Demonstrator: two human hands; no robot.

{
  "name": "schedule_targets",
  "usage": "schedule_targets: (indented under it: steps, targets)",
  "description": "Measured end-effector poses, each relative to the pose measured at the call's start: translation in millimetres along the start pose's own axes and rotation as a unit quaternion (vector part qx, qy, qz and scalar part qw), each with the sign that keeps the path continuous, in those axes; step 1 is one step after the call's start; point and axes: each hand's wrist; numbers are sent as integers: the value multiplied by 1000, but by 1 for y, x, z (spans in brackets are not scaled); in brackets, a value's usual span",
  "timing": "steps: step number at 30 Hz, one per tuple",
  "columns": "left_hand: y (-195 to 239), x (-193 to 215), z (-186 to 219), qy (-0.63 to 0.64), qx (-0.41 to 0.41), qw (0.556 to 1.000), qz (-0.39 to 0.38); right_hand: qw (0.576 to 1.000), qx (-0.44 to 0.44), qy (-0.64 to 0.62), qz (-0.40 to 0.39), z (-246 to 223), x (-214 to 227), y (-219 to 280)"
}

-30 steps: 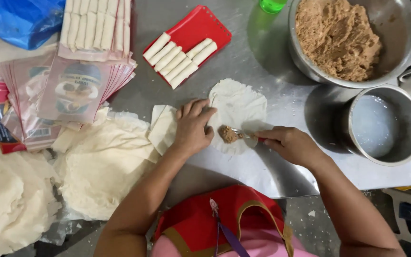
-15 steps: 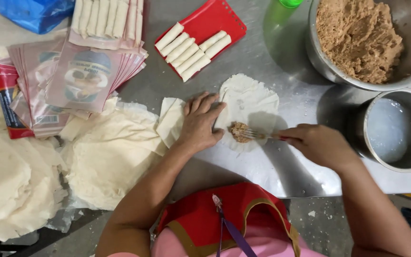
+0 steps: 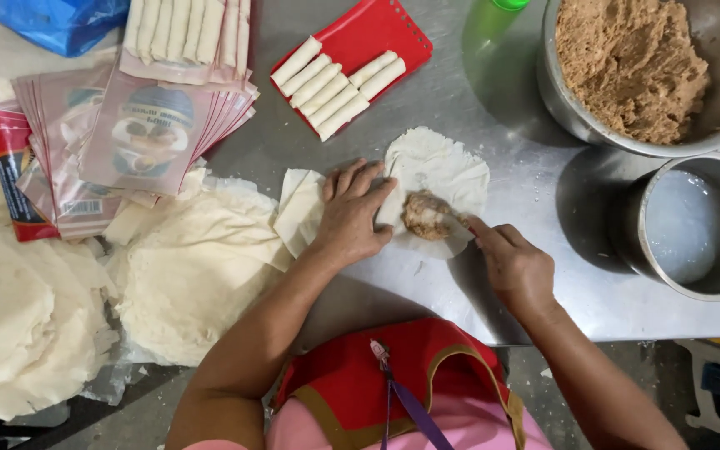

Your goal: The person is assembling spring rolls by placing filling on a wrapper and rolling it up on a stainless steel table.

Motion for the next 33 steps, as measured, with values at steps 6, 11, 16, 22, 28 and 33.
schedule_targets:
  steps: [6, 11, 16, 22, 28, 33]
  targets:
    - [4, 2, -3, 44, -21, 997, 53, 978, -35, -172, 110, 45, 12, -3]
    - [27, 16, 32, -4, -130, 975, 178, 950, -63, -287, 108, 64, 58, -22]
    - [-3, 10, 16, 29, 3, 987, 161, 932, -92, -345, 61, 61, 80, -37]
    - [-59, -10, 9, -27, 39, 995, 87, 873, -160, -444, -121, 47, 45, -28]
    - [-59, 9, 14, 331, 66, 940, 52, 799, -230, -536, -149, 38, 41, -32]
    - [-42, 39, -14, 108, 50, 967, 226, 801, -215, -542, -135, 49, 34, -31]
Point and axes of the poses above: each hand's wrist, its own y-axis away from the middle knuckle, its own x-axis out of the back of the hand, z = x × y, and after that the axes turned 4 degrees about -y, right-handed
